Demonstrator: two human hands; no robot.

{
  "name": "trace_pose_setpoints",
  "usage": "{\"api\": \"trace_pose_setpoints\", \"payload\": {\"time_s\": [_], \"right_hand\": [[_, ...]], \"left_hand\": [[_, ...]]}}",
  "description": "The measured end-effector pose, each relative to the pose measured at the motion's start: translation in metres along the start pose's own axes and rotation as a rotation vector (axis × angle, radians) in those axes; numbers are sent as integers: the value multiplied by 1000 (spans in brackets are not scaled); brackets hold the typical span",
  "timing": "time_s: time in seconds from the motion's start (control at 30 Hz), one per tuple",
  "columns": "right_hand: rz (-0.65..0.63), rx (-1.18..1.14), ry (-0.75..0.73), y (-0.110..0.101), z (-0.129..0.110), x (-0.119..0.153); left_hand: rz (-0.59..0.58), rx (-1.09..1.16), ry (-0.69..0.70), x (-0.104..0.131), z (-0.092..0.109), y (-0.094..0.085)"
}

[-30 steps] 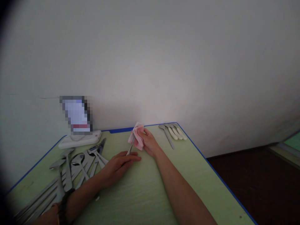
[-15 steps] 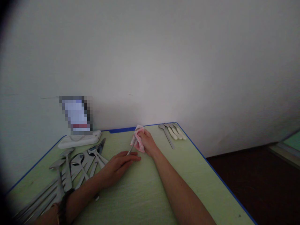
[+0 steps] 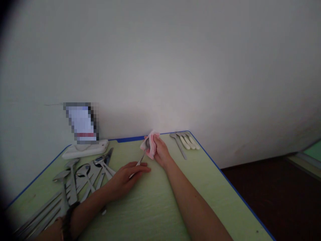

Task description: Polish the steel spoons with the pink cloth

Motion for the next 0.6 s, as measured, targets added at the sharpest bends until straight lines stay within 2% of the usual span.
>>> {"api": "trace_pose_setpoints", "payload": {"time_s": [0.17, 0.33, 0.6], "right_hand": [[-41, 94, 60, 2, 1, 2], [-70, 160, 82, 3, 1, 4], [-83, 284, 56, 2, 0, 5]], "left_hand": [[-26, 22, 35, -1, 3, 1], [-29, 36, 14, -2, 1, 4], [-24, 41, -16, -1, -2, 5]]}}
Point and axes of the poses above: each hand's wrist, its own x-axis away from the middle knuckle, its own y-axis out of the palm, z = x × y, the point moved 5 cm from there along -x, towards the middle knuckle, and after that the axes turned 5 degrees about -z, right-handed, at the moved point
